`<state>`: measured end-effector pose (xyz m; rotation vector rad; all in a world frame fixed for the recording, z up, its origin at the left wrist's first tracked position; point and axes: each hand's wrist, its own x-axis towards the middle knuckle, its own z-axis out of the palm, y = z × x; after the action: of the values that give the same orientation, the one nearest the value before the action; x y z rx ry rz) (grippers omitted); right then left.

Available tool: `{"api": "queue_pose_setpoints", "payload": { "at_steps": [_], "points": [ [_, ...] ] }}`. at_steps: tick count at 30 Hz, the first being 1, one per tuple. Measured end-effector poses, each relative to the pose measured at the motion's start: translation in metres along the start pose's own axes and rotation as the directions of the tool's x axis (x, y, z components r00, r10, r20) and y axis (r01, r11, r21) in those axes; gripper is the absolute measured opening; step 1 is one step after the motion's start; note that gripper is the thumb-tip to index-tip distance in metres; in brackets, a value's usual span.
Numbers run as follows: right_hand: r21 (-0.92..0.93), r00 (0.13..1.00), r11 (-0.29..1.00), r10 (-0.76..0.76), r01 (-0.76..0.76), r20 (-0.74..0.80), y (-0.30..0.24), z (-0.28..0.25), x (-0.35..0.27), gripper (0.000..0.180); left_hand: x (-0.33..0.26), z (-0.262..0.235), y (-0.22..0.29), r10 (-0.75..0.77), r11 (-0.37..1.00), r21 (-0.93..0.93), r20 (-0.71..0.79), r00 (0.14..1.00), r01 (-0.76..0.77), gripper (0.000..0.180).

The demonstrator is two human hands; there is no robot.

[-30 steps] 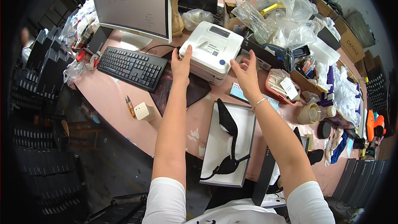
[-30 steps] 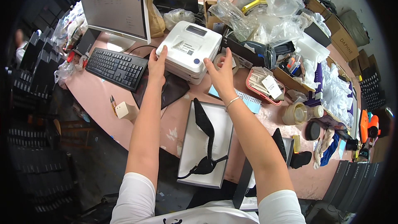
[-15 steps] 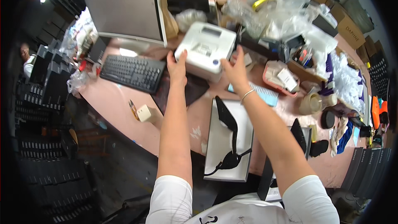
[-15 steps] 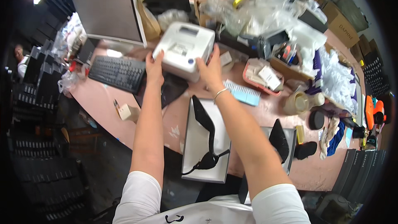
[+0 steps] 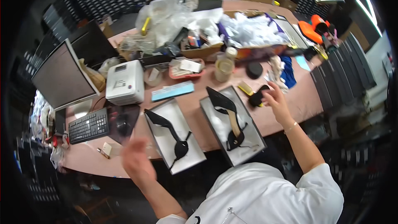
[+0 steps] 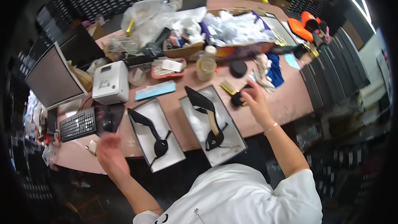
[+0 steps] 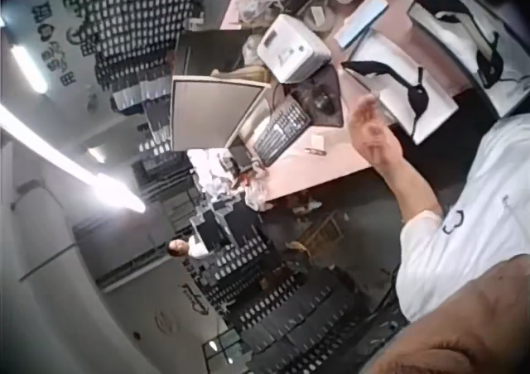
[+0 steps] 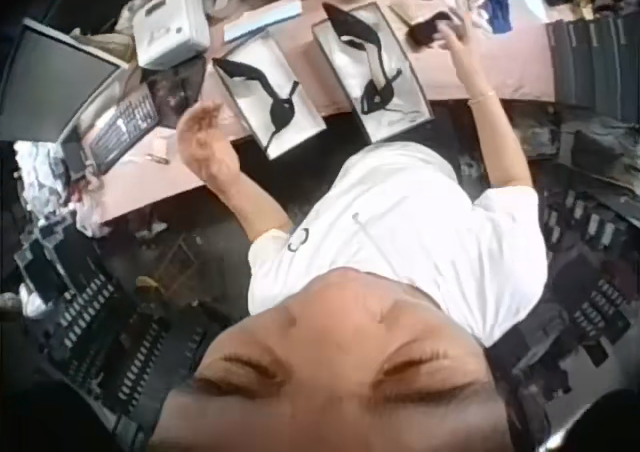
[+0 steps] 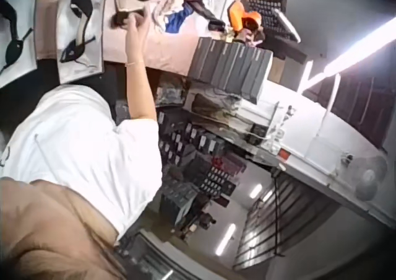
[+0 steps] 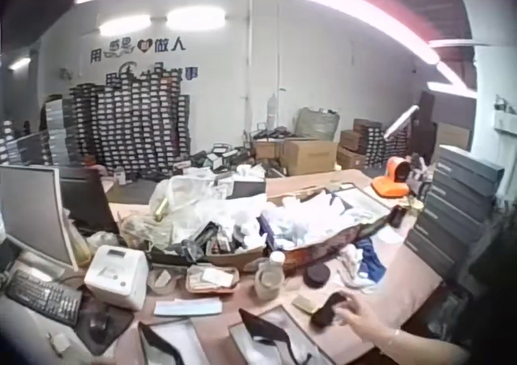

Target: Inspecting, cleaning, and packing women's shoes into boxes for shipment.

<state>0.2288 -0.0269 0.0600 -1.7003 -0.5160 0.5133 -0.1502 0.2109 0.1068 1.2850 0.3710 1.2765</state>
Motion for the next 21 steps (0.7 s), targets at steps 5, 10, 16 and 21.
{"api": "queue_pose_setpoints", "payload": {
  "at_steps": [5,10,16,21],
  "points": [
    [0.11,0.988,0.985,0.143,-0.136,-0.06,0.01,-0.04,-0.092,0.044,-0.072,0.181,0.089,0.397,0.889,-0.432,0.893,0.213,0.151,0.026],
    [0.045,0.97,0.999,-0.012,0.001,0.241,0.016,-0.03,-0.123,0.032,-0.12,0.239,0.124,0.587,0.808,-0.582,0.781,0.216,-0.093,0.045],
    [-0.162,0.792,0.927,-0.186,0.338,0.582,0.003,0.01,-0.114,0.039,-0.129,0.245,0.15,0.358,0.87,-0.131,0.832,0.425,-0.476,0.049],
    [-0.386,0.64,0.627,-0.243,0.677,0.728,0.006,0.04,-0.098,0.062,-0.099,0.225,0.164,0.223,0.927,-0.093,0.916,0.335,-0.364,0.04]
  ]
}}
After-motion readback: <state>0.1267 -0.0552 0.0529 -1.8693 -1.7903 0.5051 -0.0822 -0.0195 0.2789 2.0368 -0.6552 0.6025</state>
